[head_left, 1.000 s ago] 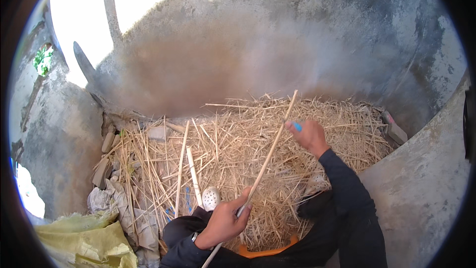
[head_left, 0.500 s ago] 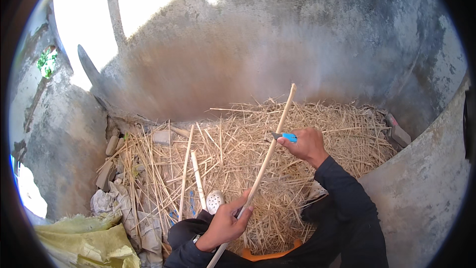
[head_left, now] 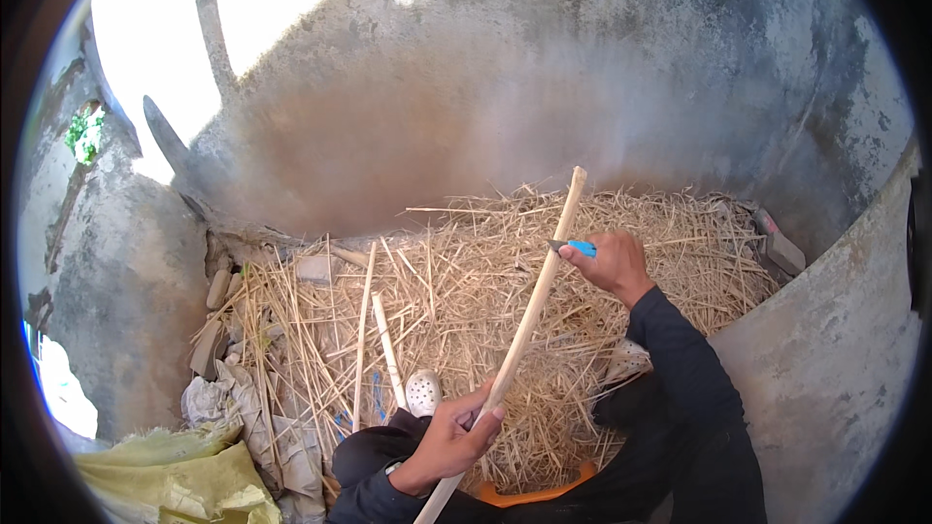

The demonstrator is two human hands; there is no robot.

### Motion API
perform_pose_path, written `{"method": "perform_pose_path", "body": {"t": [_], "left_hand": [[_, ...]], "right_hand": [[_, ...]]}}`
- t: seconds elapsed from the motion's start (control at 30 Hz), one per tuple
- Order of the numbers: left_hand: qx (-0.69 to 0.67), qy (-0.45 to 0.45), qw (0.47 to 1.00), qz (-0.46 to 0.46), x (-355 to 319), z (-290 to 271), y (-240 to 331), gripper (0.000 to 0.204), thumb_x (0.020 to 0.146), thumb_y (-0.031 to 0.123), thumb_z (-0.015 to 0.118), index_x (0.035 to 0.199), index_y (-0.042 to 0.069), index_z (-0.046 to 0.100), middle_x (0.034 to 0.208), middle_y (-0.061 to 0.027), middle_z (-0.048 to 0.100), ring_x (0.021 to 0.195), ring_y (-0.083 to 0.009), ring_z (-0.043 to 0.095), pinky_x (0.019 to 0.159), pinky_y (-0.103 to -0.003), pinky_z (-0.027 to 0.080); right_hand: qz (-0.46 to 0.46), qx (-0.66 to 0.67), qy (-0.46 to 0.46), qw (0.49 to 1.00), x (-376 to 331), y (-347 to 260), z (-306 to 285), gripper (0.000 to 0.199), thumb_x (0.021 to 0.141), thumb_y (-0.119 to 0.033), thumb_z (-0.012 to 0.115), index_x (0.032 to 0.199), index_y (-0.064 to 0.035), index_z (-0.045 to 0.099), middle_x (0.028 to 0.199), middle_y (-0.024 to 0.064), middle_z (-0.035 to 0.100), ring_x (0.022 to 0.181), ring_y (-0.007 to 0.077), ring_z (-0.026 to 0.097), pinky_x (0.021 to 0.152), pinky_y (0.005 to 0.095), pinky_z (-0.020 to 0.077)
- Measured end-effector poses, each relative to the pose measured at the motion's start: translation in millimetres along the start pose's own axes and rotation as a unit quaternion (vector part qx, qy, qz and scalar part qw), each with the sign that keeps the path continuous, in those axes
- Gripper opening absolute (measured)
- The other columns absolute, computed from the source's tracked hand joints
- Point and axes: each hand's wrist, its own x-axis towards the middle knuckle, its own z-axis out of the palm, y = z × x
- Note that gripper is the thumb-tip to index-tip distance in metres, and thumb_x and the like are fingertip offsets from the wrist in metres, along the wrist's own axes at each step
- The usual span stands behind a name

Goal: The person sits on a straw-covered floor and uses a small knife to shave the surface of a long wooden stick. They hold the stick with their left hand and scrape along its length with the knife in their right hand, producing wood shavings that fall onto the straw.

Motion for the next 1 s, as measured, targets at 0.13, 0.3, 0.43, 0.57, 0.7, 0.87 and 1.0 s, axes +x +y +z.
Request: {"method": "perform_pose_path", "body": {"t": [0.13,0.3,0.43,0.57,0.7,0.87,1.0], "left_hand": [[0.001,-0.002,1.000,-0.018,0,1,10,0.045,0.099,0.012,0.051,0.141,0.000,0.040,0.067,0.0053,0.046,0.056,-0.0017,0.042,0.050,-0.019,0.035],[0.000,-0.018,1.000,0.022,0,6,-1,0.048,0.098,0.014,0.054,0.142,0.002,0.041,0.066,0.0053,0.047,0.054,-0.0016,0.041,0.047,-0.019,0.033],[0.027,-0.009,0.999,0.022,3,8,0,0.047,0.098,0.013,0.053,0.142,0.001,0.040,0.069,0.0056,0.048,0.057,-0.0012,0.042,0.049,-0.019,0.034],[0.036,0.008,0.999,0.034,4,10,-5,0.041,0.098,0.012,0.052,0.137,-0.002,0.045,0.071,0.0058,0.047,0.062,-0.0003,0.042,0.052,-0.018,0.034],[0.107,-0.063,0.992,0.037,-2,10,-22,0.040,0.097,0.012,0.054,0.135,-0.002,0.048,0.073,0.0059,0.050,0.064,-0.0004,0.044,0.054,-0.018,0.035],[0.031,-0.058,0.997,0.049,-1,6,-31,0.046,0.099,0.018,0.053,0.141,0.003,0.042,0.071,0.0067,0.048,0.058,-0.0009,0.043,0.049,-0.018,0.035],[-0.047,0.005,0.998,-0.030,5,-15,-19,0.050,0.098,0.017,0.054,0.144,0.005,0.038,0.067,0.0052,0.045,0.054,-0.0020,0.041,0.048,-0.018,0.034]], "right_hand": [[-0.062,0.005,0.022,0.998,-17,-25,17,0.073,0.081,-0.076,0.046,0.056,-0.0091,0.063,0.044,0.0094,0.051,0.042,0.0277,0.053,0.044,0.0410,0.0416],[-0.044,-0.052,0.099,0.993,7,20,10,0.077,0.077,-0.083,0.043,0.050,-0.0117,0.058,0.039,0.0027,0.044,0.037,0.0197,0.047,0.037,0.0357,0.0340],[-0.056,-0.064,0.137,0.987,21,32,16,0.077,0.076,-0.083,0.044,0.047,-0.0125,0.053,0.040,0.0027,0.043,0.037,0.0196,0.047,0.038,0.0370,0.0332],[0.001,-0.070,0.120,0.990,35,44,14,0.081,0.077,-0.083,0.042,0.050,-0.0084,0.055,0.044,0.0066,0.049,0.044,0.0254,0.054,0.044,0.0419,0.0389],[0.190,0.026,0.155,0.969,45,117,-2,0.087,0.080,-0.083,0.035,0.068,-0.0025,0.067,0.058,0.0158,0.060,0.058,0.0339,0.061,0.057,0.0474,0.0450],[0.337,0.003,0.195,0.921,15,221,19,0.092,0.084,-0.081,0.029,0.081,0.0021,0.068,0.068,0.0208,0.063,0.068,0.0389,0.062,0.067,0.0488,0.0467],[0.140,0.067,0.020,0.988,12,102,-2,0.082,0.084,-0.079,0.037,0.057,-0.0047,0.057,0.051,0.0120,0.054,0.049,0.0265,0.058,0.048,0.0397,0.0431]]}}
